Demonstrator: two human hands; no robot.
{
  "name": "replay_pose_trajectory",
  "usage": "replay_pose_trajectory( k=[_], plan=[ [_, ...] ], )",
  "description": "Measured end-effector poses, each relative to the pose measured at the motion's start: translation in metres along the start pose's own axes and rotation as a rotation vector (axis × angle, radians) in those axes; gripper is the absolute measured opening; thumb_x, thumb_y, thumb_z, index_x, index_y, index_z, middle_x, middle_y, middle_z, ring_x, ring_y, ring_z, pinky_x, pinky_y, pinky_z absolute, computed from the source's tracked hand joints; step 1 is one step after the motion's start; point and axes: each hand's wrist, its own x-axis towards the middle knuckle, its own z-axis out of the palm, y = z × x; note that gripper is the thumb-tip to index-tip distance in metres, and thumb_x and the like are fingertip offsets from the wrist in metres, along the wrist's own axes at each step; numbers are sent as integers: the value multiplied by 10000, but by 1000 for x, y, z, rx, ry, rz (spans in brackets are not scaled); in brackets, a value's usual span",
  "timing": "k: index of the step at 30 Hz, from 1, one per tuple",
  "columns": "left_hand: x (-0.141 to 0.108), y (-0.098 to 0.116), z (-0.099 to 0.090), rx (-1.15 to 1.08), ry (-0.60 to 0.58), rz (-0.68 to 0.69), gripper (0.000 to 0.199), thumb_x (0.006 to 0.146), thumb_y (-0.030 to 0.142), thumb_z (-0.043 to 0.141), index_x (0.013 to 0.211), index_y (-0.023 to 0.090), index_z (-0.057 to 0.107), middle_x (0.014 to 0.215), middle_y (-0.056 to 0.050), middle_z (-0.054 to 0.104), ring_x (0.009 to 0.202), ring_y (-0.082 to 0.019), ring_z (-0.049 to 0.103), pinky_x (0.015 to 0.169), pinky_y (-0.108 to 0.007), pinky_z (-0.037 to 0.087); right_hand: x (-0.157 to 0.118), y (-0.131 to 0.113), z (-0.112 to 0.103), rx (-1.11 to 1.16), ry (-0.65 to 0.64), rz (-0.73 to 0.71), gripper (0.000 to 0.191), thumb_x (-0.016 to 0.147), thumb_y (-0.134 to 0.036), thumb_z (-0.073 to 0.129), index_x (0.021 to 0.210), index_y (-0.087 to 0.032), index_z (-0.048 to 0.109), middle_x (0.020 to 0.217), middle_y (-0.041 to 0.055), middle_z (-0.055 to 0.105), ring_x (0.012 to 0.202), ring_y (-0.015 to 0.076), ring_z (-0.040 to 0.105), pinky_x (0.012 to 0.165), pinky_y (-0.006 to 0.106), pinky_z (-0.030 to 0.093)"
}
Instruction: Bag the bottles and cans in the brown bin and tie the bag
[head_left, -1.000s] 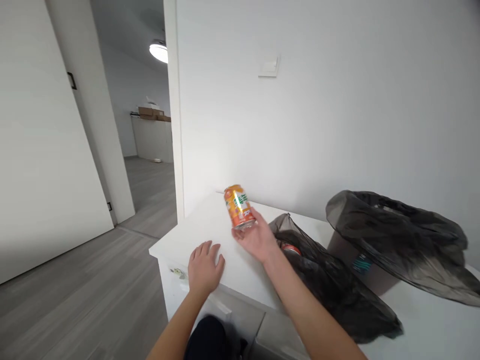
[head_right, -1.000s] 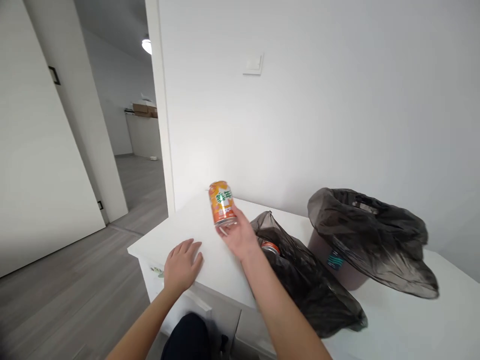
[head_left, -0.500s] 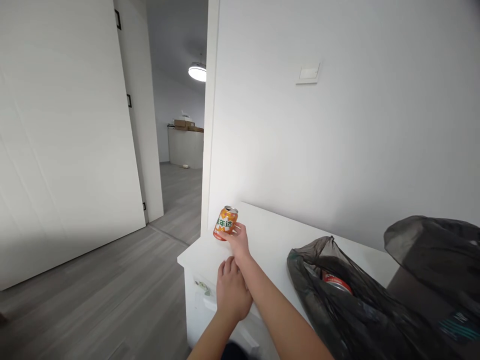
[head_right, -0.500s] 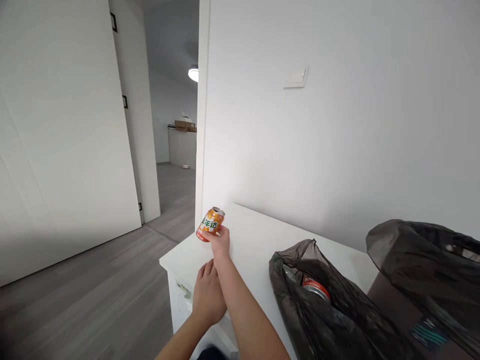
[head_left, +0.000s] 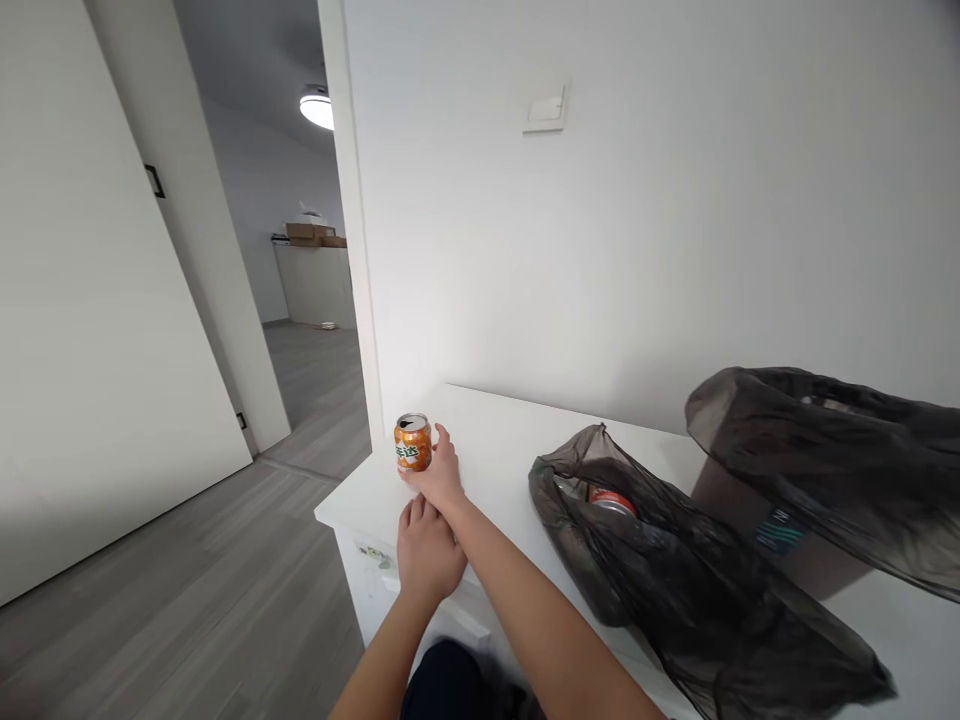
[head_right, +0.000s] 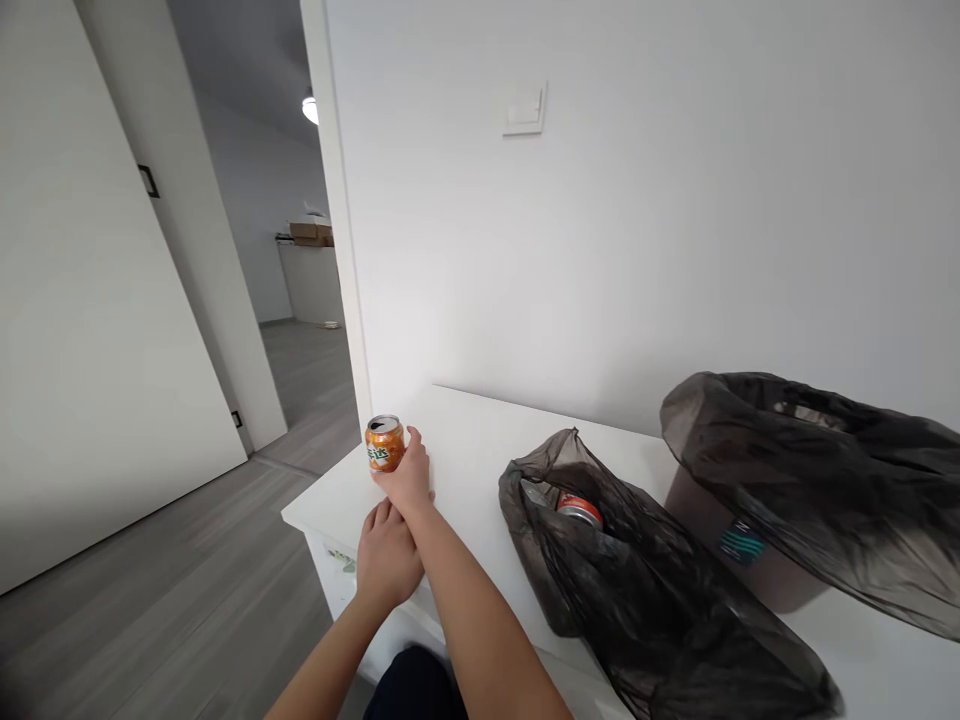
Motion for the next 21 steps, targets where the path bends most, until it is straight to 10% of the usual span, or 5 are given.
replay_pose_trajectory(
  k=[5,9,14,18,21],
  plan=[
    [8,-6,11,7,41,-4,501,909,344,513,1365,200,661,1432,-142,614,1383,-339,460,1176,-486,306,-53,-18,-55,200,-68,123,896,736,-385,798,1515,-270,371,1464,136,459,1317,278,529,1034,396,487],
    [14,-11,19,2,83,1,487,954,418,491,1406,288,618,1528,-88,541,1420,-315,439,1169,-492,324,-109,-11,-147,254,-202,-50,441,810,-427,742,1208,-256,661,1132,55,671,1026,220,667,914,355,534],
    [21,-15,16,-3,92,4,458,970,467,452,1376,356,633,1521,-46,552,1414,-308,457,1144,-499,360,-122,24,-251,-63,9,-98,221,946,-274,528,1035,-221,723,972,44,728,924,200,687,860,333,530],
    [24,-11,4,-12,82,-33,472,949,459,443,1358,342,646,1500,-32,575,1399,-291,485,1141,-497,380,-109,44,-266,-354,-31,-3,279,870,-115,521,1004,-186,756,909,59,750,873,206,704,864,324,511],
    [24,-5,-8,-25,55,-71,469,938,449,441,1327,325,672,1481,-29,597,1385,-288,505,1140,-489,398,-107,45,-249,-455,-78,65,324,841,-309,666,1129,-183,748,968,89,763,908,263,710,831,346,513]
  ],
)
